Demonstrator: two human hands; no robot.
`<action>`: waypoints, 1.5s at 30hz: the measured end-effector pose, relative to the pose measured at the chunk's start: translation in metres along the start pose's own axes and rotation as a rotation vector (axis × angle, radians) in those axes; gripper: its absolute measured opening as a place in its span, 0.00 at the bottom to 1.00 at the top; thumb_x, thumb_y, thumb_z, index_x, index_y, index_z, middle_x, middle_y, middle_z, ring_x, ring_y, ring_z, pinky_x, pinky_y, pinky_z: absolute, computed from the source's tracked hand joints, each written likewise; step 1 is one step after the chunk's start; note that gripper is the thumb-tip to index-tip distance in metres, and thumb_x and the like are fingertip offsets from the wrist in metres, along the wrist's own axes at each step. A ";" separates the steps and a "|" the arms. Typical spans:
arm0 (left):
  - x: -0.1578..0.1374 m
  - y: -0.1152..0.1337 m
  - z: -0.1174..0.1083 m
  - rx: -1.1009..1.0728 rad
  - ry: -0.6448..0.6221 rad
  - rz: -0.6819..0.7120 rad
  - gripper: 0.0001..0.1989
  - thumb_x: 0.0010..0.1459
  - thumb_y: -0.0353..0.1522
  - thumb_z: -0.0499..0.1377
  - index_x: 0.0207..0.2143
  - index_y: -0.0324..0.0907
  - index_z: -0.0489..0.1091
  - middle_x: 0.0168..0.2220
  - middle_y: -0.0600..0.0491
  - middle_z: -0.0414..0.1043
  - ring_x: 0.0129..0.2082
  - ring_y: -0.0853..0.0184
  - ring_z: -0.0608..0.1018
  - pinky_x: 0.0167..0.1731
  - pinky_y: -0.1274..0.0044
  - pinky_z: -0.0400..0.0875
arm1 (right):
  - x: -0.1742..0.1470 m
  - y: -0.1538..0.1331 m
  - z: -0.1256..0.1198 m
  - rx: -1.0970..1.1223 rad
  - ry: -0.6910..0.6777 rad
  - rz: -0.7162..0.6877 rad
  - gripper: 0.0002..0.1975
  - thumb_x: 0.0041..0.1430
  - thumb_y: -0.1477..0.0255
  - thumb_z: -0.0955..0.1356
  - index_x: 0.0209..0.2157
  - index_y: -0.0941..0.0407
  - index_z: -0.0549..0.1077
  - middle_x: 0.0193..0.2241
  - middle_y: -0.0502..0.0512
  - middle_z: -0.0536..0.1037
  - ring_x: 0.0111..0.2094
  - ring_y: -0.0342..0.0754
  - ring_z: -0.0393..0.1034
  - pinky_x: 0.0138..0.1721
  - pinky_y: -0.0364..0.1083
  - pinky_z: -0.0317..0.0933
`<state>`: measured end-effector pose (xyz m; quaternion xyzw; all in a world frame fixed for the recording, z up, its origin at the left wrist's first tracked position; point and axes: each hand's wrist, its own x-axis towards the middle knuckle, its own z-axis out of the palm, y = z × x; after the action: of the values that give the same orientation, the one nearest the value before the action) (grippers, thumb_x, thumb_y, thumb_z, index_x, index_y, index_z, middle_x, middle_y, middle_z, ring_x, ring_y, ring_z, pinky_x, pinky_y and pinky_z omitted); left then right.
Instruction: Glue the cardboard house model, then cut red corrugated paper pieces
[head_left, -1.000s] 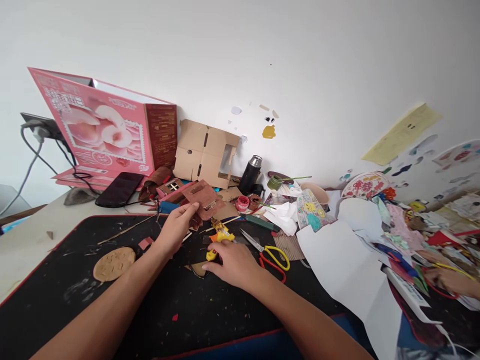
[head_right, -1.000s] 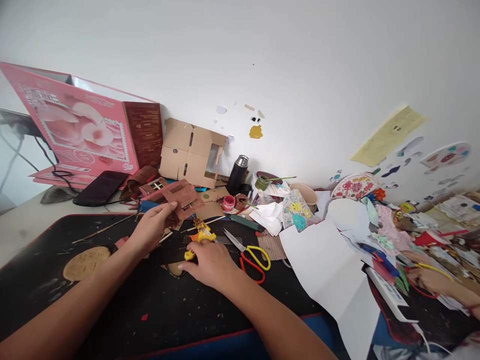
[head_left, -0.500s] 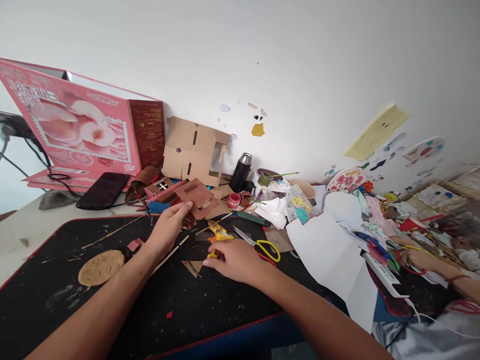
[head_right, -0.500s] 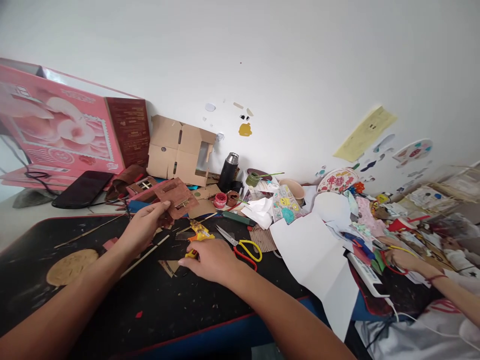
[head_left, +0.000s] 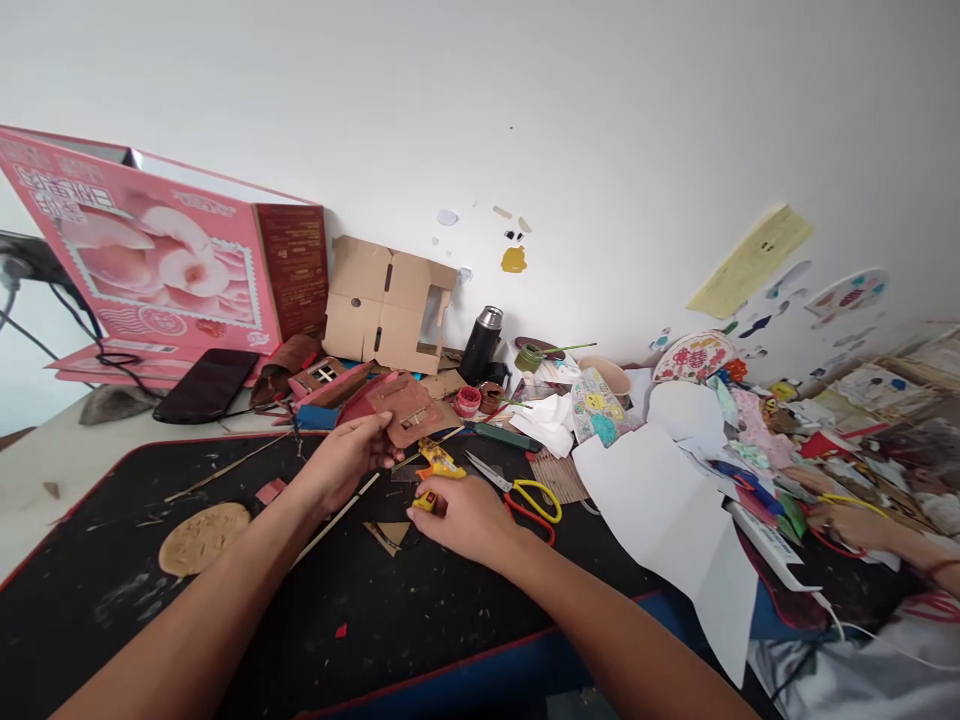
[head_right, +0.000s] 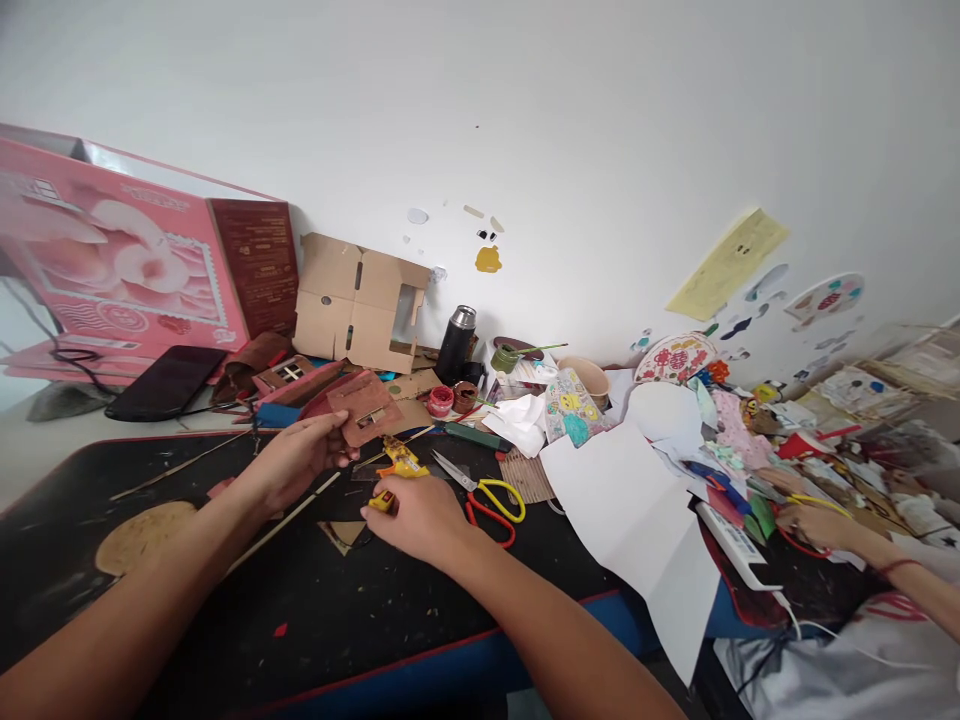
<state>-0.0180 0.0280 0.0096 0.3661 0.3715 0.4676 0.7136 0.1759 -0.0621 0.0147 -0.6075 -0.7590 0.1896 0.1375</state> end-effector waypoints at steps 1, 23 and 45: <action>-0.001 0.001 0.001 -0.014 -0.025 -0.054 0.13 0.55 0.37 0.73 0.34 0.38 0.79 0.30 0.44 0.83 0.26 0.63 0.81 0.25 0.77 0.76 | 0.001 0.001 -0.001 0.033 0.024 -0.005 0.11 0.66 0.61 0.75 0.45 0.51 0.85 0.30 0.51 0.85 0.32 0.49 0.78 0.33 0.43 0.59; -0.007 0.000 -0.004 -0.246 -0.387 -0.142 0.18 0.70 0.36 0.64 0.58 0.40 0.79 0.59 0.38 0.83 0.58 0.49 0.84 0.52 0.60 0.83 | 0.015 0.014 -0.005 0.672 0.049 0.010 0.20 0.70 0.55 0.73 0.54 0.53 0.83 0.29 0.52 0.84 0.28 0.49 0.82 0.28 0.42 0.68; -0.016 0.007 0.016 -0.486 -0.252 0.039 0.15 0.70 0.32 0.60 0.54 0.41 0.81 0.50 0.45 0.87 0.45 0.56 0.87 0.48 0.65 0.84 | 0.053 -0.002 0.003 1.105 0.235 0.124 0.22 0.55 0.52 0.77 0.37 0.54 0.71 0.14 0.40 0.71 0.12 0.43 0.66 0.14 0.39 0.54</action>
<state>-0.0117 0.0120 0.0258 0.2467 0.1494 0.5073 0.8121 0.1607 -0.0115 0.0119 -0.5058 -0.4894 0.4975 0.5071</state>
